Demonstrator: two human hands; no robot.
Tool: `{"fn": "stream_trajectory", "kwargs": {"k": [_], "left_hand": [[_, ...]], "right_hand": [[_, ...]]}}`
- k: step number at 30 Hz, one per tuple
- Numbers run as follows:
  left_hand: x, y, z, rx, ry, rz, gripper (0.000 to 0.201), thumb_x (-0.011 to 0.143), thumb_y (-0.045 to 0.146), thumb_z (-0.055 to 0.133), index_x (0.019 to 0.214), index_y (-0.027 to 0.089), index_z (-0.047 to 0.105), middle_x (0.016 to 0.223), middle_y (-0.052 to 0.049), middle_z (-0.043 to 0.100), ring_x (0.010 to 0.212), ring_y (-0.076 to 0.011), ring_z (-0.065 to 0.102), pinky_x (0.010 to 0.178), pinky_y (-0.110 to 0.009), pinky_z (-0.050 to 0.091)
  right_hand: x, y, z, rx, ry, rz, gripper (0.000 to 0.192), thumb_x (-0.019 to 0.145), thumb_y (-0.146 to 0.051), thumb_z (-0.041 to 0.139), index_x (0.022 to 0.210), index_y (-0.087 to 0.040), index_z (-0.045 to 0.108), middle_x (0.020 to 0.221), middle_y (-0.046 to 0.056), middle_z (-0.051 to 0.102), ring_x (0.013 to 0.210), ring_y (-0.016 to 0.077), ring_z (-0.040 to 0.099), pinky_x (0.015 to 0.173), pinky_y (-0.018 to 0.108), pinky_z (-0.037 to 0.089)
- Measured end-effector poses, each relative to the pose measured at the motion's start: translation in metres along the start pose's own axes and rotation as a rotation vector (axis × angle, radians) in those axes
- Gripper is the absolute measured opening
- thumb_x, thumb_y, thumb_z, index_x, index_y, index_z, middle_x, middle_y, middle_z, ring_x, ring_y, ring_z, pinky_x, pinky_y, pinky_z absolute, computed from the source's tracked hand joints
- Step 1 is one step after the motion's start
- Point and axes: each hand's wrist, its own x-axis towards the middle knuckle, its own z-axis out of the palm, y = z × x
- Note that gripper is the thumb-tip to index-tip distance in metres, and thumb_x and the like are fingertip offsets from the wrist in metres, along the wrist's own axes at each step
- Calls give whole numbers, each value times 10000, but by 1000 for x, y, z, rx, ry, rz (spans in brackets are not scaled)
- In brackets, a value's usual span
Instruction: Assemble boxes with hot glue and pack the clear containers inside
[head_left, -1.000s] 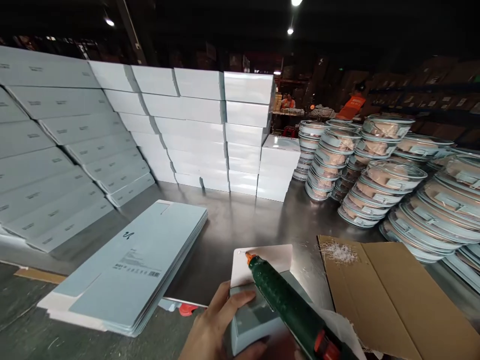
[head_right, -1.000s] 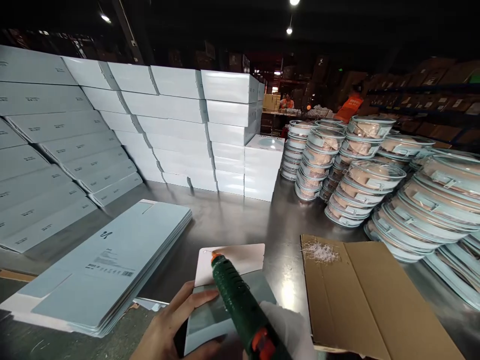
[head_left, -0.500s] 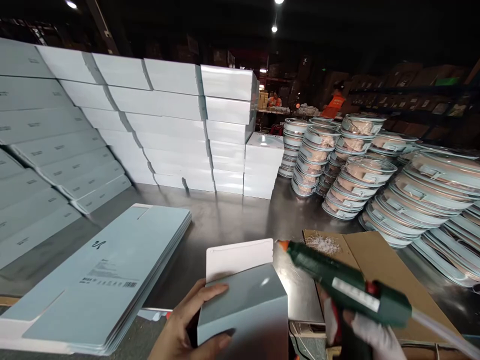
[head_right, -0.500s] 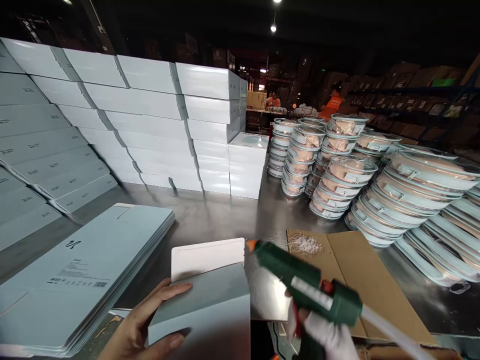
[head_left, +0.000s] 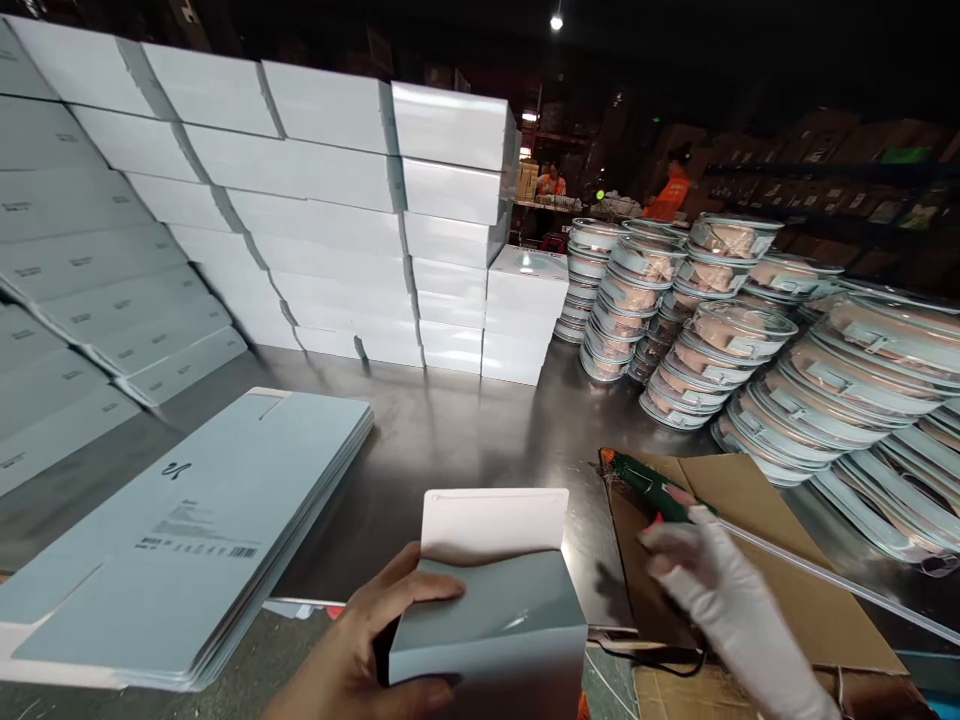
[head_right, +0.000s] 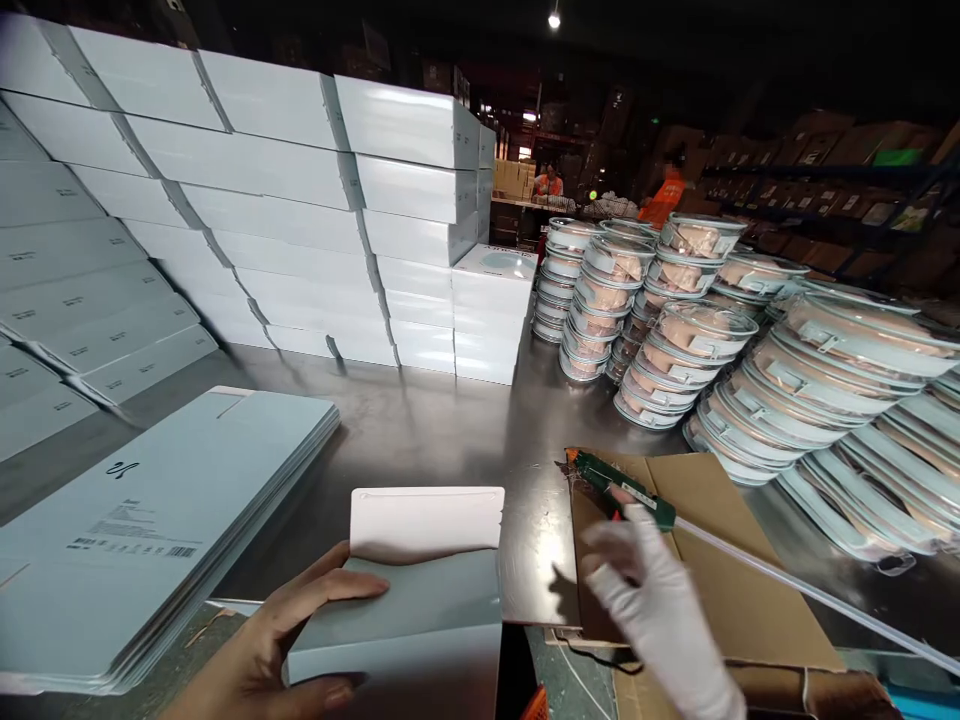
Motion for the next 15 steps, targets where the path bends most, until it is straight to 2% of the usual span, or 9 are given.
{"fn": "stream_trajectory", "kwargs": {"k": [1, 2, 3, 5, 7, 9, 10, 12, 15], "left_hand": [[0, -2, 2, 2, 6, -7, 565, 761, 546, 827, 1292, 393, 712, 1399, -82, 702, 1514, -405, 398, 1192, -541, 390], [1, -1, 5, -4, 20, -27, 558, 770, 564, 815, 1290, 391, 710, 1407, -85, 693, 1525, -407, 376, 1195, -536, 383], [2, 1, 9, -27, 36, -47, 555, 765, 589, 813, 1271, 382, 715, 1428, -91, 669, 1520, -417, 376, 1172, -521, 413], [4, 12, 17, -136, 93, -87, 533, 744, 621, 826, 1193, 353, 722, 1503, -95, 574, 1444, -426, 467, 1051, -452, 521], [8, 25, 25, -316, 171, -81, 473, 764, 585, 837, 1139, 359, 657, 1530, -65, 495, 1335, -369, 570, 931, -375, 569], [12, 36, 28, -450, 216, -1, 449, 834, 497, 818, 1179, 407, 546, 1438, -27, 520, 1288, -302, 597, 949, -357, 556], [14, 40, 26, -450, 211, 48, 465, 877, 447, 793, 1234, 438, 494, 1379, -18, 534, 1297, -279, 582, 992, -363, 536], [18, 45, 17, -329, 89, 119, 531, 942, 365, 734, 1360, 479, 428, 1303, -26, 515, 1294, -256, 551, 1050, -377, 499], [25, 47, -3, -157, -216, 130, 417, 975, 301, 682, 1331, 466, 541, 1241, -40, 441, 1276, -256, 498, 1023, -348, 502]], "right_hand": [[-6, -5, 17, 123, -170, -61, 1019, 701, -547, 866, 1562, -350, 357, 1276, 99, 738, 1127, 288, 720, 985, 412, 568], [-10, -9, 35, 233, -335, -101, 1159, 719, -544, 874, 1626, -386, 169, 1435, 104, 643, 1275, 283, 646, 1080, 436, 508], [-13, -12, 51, 323, -468, -122, 1240, 733, -545, 877, 1634, -425, 34, 1518, 97, 570, 1355, 273, 587, 1133, 454, 459], [-17, -12, 75, 463, -589, -127, 1257, 763, -557, 863, 1619, -466, -53, 1502, 87, 570, 1367, 264, 575, 1134, 464, 449], [-20, -8, 85, 529, -598, -149, 1153, 815, -592, 802, 1620, -463, -13, 1422, 96, 612, 1311, 280, 616, 1071, 464, 499], [-21, -3, 85, 440, -621, -241, 979, 887, -545, 735, 1616, -452, 89, 1386, 103, 610, 1253, 285, 645, 1006, 441, 539], [-22, -1, 83, 337, -644, -300, 914, 908, -467, 721, 1609, -450, 135, 1400, 101, 588, 1216, 275, 659, 982, 421, 549], [-21, -1, 80, 125, -668, -459, 930, 848, -299, 757, 1588, -443, 212, 1404, 86, 551, 1152, 247, 667, 963, 379, 551], [-15, -4, 82, -24, -670, -742, 974, 757, -284, 856, 1557, -408, 314, 1391, 77, 519, 1220, 260, 608, 1028, 373, 513]]}}
